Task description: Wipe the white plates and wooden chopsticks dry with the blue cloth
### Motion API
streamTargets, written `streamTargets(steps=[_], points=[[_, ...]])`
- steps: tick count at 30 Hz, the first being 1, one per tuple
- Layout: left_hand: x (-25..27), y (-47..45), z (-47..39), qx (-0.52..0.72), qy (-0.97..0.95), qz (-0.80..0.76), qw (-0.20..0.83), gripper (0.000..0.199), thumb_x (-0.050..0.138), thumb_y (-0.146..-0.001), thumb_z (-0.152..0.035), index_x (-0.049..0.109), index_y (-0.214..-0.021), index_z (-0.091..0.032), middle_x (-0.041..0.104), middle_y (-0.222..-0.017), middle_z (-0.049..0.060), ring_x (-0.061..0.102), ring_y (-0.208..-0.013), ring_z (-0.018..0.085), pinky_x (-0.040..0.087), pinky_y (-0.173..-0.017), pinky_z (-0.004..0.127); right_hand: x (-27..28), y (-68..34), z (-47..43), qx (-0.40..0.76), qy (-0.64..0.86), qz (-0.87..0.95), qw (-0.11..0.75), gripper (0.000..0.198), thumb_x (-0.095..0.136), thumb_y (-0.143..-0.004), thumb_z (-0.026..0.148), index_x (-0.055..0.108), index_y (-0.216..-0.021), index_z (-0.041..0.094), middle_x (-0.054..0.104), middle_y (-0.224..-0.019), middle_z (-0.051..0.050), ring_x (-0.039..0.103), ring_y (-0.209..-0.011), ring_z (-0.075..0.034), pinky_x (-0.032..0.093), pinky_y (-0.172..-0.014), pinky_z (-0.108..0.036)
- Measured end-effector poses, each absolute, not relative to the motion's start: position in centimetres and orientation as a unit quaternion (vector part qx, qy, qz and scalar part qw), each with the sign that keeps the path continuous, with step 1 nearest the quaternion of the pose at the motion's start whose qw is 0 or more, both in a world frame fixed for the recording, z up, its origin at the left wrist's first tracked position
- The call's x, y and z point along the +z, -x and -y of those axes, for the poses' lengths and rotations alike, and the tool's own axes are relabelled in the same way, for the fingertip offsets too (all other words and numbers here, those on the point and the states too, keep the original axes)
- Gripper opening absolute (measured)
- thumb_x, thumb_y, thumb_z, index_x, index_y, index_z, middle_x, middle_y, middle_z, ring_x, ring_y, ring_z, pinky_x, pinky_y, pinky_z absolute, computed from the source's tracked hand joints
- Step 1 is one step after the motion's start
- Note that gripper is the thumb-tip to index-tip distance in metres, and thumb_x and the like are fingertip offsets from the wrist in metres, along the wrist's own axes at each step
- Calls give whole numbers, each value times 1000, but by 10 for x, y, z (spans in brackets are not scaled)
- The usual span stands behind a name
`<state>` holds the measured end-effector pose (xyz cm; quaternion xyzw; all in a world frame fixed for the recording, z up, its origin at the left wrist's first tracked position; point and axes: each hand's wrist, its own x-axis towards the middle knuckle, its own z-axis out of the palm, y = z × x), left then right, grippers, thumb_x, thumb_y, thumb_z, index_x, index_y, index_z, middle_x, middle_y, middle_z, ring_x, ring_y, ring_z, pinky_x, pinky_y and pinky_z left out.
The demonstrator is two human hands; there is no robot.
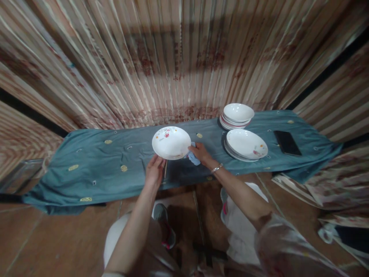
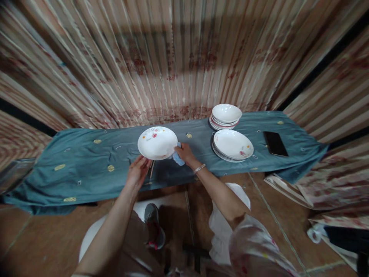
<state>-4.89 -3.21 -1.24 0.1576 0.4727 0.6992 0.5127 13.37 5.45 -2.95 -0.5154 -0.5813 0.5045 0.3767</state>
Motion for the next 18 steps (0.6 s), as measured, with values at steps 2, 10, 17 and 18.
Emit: streamTargets(steps=[2,10,17,18], points=[[-18,37,31,667,-156,-479,550,21,79,-63,-18,67,-80,-18,69,-75,0,63,-72,11,51,-87,29,-27,-156,-50,536,519,545,383,21,56,-76,35,59,-64,18,61,-47,0,56,-40,-13,41,-37,-19],[-42,3,24,591,-211,-503,595,26,84,-59,-25,70,-79,-17,69,-76,1,62,-69,12,53,-83,33,-26,-208,-41,572,542,484,380,20,62,-69,36,58,-63,17,60,-43,3,50,-32,-10,35,-30,-17],[-51,-9,25,596,-198,-471,619,35,86,-60,-27,67,-87,-16,72,-89,3,68,-84,16,53,-92,39,-36,-219,-37,574,561,482,352,28,65,-72,43,57,-65,17,60,-45,2,49,-34,-9,38,-34,-18],[-53,-9,25,596,-191,-471,622,34,86,-59,-26,65,-85,-16,72,-86,2,68,-82,16,53,-92,40,-37,-220,-37,565,570,489,342,28,63,-74,43,57,-66,17,61,-46,2,50,-35,-9,38,-35,-18]])
